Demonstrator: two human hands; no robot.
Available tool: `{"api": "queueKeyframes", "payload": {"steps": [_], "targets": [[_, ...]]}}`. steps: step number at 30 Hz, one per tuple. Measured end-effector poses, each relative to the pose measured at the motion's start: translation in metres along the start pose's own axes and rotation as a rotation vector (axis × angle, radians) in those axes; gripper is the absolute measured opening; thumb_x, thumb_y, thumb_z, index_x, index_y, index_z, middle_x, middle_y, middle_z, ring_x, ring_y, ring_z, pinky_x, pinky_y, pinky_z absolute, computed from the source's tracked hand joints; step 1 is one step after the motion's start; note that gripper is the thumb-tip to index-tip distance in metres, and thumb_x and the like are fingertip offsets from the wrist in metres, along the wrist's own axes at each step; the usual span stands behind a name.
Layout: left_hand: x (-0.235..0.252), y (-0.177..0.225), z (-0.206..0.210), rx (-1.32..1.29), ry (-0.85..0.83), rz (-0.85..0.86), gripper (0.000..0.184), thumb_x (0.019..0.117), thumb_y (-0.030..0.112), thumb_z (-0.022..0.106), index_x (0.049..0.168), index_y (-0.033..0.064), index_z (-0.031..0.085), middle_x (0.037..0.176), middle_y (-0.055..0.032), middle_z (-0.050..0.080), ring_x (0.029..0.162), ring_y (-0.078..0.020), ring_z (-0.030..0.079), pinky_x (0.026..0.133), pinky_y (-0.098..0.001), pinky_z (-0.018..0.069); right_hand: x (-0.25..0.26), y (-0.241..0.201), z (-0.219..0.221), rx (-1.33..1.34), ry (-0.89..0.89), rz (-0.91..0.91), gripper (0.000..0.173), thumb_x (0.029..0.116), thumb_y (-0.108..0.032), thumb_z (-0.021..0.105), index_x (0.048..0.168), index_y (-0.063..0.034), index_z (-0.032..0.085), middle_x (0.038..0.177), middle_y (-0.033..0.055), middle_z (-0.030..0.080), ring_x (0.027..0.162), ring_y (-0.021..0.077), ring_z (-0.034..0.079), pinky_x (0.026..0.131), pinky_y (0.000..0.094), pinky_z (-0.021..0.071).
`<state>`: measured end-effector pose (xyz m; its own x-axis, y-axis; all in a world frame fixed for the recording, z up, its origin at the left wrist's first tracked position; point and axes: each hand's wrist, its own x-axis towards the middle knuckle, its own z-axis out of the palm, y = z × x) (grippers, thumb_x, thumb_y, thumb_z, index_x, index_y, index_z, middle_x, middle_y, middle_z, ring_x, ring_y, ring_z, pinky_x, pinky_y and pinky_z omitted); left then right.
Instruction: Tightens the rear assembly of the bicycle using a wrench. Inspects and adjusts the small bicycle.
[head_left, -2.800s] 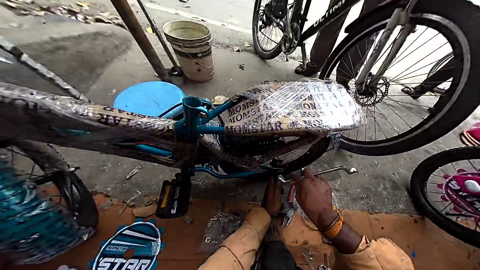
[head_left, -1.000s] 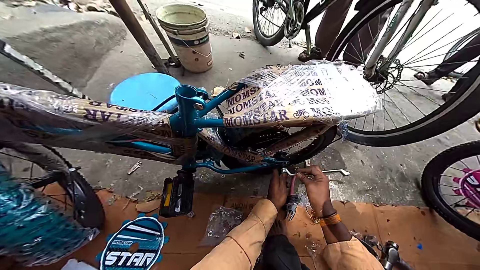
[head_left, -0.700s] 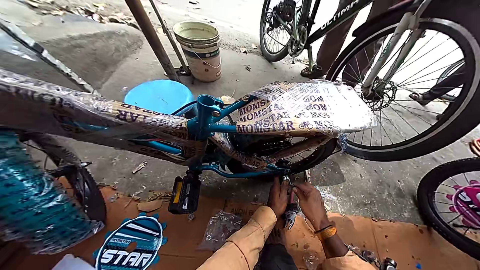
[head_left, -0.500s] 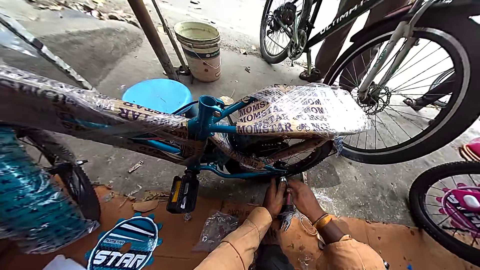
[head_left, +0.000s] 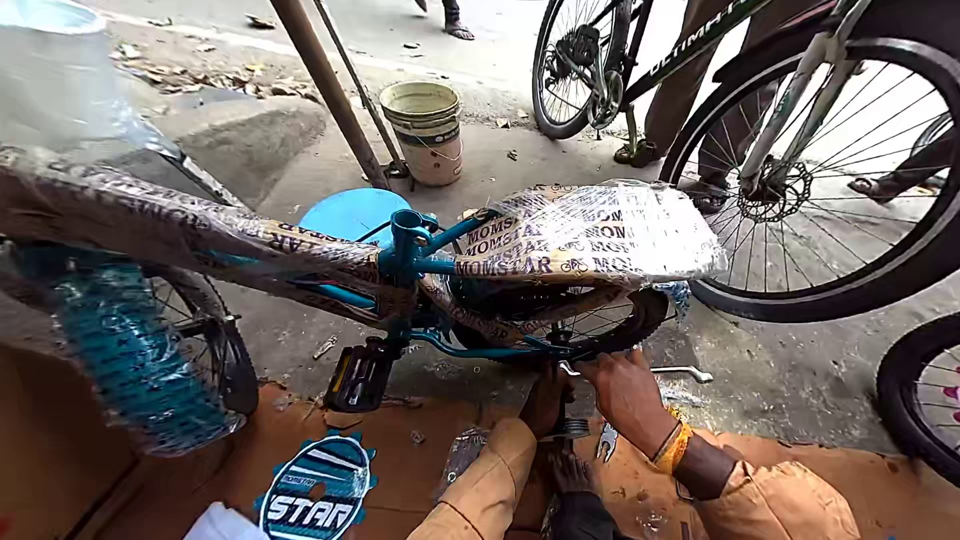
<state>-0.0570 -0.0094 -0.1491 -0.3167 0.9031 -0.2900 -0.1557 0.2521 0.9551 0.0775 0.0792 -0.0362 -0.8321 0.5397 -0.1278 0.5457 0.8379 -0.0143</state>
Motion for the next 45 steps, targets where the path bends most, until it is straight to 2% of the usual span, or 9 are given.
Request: {"api": "queueKeyframes", "payload": {"steps": [4,9,19,23,28,32,38,41,45], "targets": [[-0.009,-0.001,-0.018,0.019,0.113,-0.048,0.051,0.1124,0.033,0.027,0.149,-0.0004,0.039,0.102,-0.0127,0.067,0.089,-0.0193,0.069,0.086,-0.0366,0.0587,0.011,-0.008,0.053,0.394,0.199,-0.041,0.02,0.0998,-0.019,0.056,0.103,-0.0144,0.075,0.093,0.0068,0.071,0.093,0.0265,0.07,0.088,0.0505,0.0535],[-0.01,-0.003,-0.035,0.053,0.078,-0.01,0.055,0.1109,0.041,0.028,0.148,0.0028,0.042,0.097,-0.0112,0.068,0.087,-0.0189,0.069,0.086,-0.0373,0.0579,0.025,-0.012,0.088,0.894,0.057,-0.005,0.027,0.1066,-0.026,0.05,0.116,-0.0155,0.073,0.105,0.0021,0.073,0.1,0.0161,0.069,0.097,0.0447,0.054],[-0.006,-0.009,-0.029,0.085,0.057,0.004,0.049,0.1121,0.037,0.026,0.139,0.0011,0.047,0.088,-0.0094,0.065,0.077,-0.0192,0.068,0.078,-0.0375,0.0591,0.014,-0.03,-0.036,-0.115,-0.107,-0.119,0.019,0.0954,-0.009,0.058,0.107,-0.0126,0.072,0.096,0.0126,0.07,0.09,0.0321,0.069,0.073,0.0492,0.0551],[-0.004,-0.01,-0.031,0.03,0.055,-0.049,0.048,0.1126,0.035,0.025,0.135,-0.0002,0.049,0.086,-0.0094,0.062,0.075,-0.0195,0.065,0.076,-0.0378,0.0579,0.008,-0.021,-0.036,-0.021,-0.201,0.03,0.033,0.1053,-0.038,0.05,0.104,-0.011,0.07,0.091,0.0128,0.069,0.085,0.0343,0.07,0.068,0.0525,0.0553],[-0.005,0.002,-0.025,0.146,0.079,-0.102,0.047,0.1126,0.038,0.027,0.141,0.0047,0.044,0.085,-0.0095,0.062,0.074,-0.0201,0.063,0.074,-0.0407,0.0556,0.016,0.003,0.032,0.372,0.082,0.167,0.061,0.0832,-0.077,0.061,0.07,-0.0179,0.064,0.062,0.0016,0.059,0.062,0.0233,0.062,0.057,0.0499,0.0473],[-0.003,-0.007,-0.027,0.114,0.074,-0.036,0.054,0.1111,0.043,0.024,0.143,0.0053,0.045,0.084,-0.0075,0.062,0.074,-0.0187,0.064,0.075,-0.0387,0.0565,0.026,-0.002,0.103,0.768,0.349,0.151,0.051,0.0898,-0.064,0.062,0.067,-0.018,0.064,0.058,-0.0029,0.055,0.055,0.016,0.056,0.055,0.0453,0.0466],[-0.004,-0.006,-0.034,0.126,0.01,-0.009,0.061,0.1092,0.041,0.031,0.156,0.0014,0.027,0.096,-0.0108,0.064,0.083,-0.0185,0.066,0.084,-0.0368,0.0574,0.014,0.016,0.006,0.252,-0.394,-0.122,0.028,0.1053,-0.029,0.051,0.126,-0.0172,0.067,0.108,0.013,0.071,0.104,0.0339,0.068,0.088,0.0576,0.053],[-0.004,-0.011,-0.03,0.118,0.05,-0.008,0.049,0.1122,0.032,0.023,0.148,0.0005,0.036,0.093,-0.0103,0.063,0.078,-0.0184,0.066,0.079,-0.0371,0.0587,0.004,-0.007,-0.045,-0.048,-0.281,-0.171,0.018,0.0963,-0.017,0.059,0.111,-0.0137,0.069,0.091,0.0125,0.07,0.085,0.035,0.069,0.068,0.054,0.0537],[-0.003,-0.015,-0.034,0.107,0.046,0.049,0.055,0.1108,0.038,0.018,0.133,-0.0014,0.051,0.09,-0.0089,0.065,0.078,-0.0181,0.067,0.078,-0.0373,0.0597,0.006,-0.012,-0.075,-0.217,-0.096,-0.187,0.011,0.092,-0.009,0.063,0.099,-0.013,0.071,0.086,0.0081,0.069,0.08,0.028,0.068,0.072,0.0472,0.0528]]}}
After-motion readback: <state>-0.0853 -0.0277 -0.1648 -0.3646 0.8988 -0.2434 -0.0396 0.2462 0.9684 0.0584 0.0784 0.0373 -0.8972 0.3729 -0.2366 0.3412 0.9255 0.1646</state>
